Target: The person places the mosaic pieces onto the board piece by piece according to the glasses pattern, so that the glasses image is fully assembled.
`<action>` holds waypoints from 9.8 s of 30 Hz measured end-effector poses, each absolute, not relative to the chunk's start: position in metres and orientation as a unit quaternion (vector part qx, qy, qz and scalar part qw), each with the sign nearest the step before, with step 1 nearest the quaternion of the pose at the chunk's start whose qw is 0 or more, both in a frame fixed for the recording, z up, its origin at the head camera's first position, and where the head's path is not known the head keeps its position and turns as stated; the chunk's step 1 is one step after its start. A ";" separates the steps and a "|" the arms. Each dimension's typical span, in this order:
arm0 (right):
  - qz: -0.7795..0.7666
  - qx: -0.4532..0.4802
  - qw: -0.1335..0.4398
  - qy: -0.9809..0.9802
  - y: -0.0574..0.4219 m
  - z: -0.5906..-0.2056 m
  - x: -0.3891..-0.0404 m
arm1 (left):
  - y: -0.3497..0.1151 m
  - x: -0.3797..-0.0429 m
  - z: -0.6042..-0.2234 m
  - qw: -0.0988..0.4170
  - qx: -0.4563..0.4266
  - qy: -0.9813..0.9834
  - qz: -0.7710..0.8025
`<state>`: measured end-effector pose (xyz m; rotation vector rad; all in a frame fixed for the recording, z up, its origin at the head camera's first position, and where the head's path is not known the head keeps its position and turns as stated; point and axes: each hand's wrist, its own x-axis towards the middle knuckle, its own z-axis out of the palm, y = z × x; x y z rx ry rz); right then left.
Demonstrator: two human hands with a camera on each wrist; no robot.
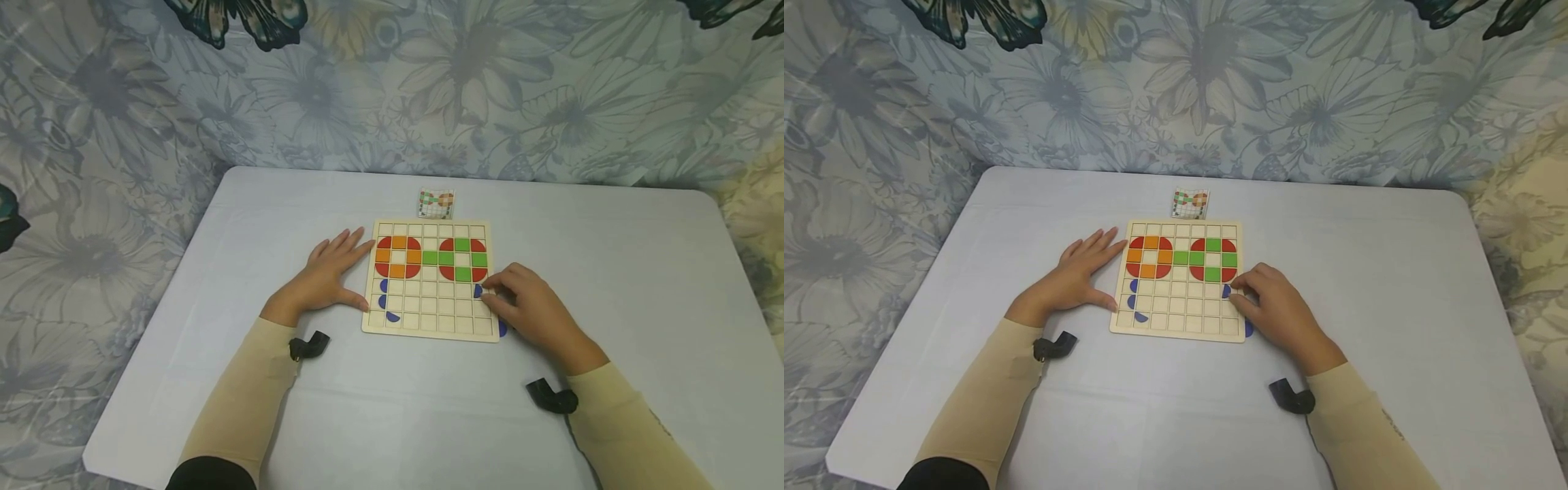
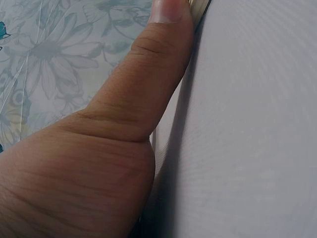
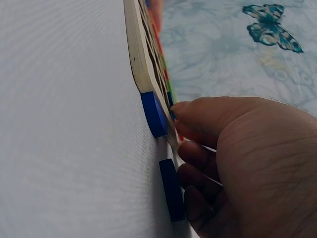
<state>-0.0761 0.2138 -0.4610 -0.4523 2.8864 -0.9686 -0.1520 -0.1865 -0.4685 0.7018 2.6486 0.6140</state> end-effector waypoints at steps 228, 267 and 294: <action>-0.340 -0.213 0.057 0.914 0.234 -0.461 -0.068 | -0.186 -0.153 -0.472 0.158 0.248 0.930 0.221; -0.494 -0.160 0.058 0.853 0.243 -0.462 -0.063 | -0.187 -0.153 -0.470 0.163 0.252 0.929 0.218; -0.404 -0.225 0.077 0.883 0.263 -0.472 -0.049 | -0.186 -0.153 -0.470 0.164 0.251 0.929 0.216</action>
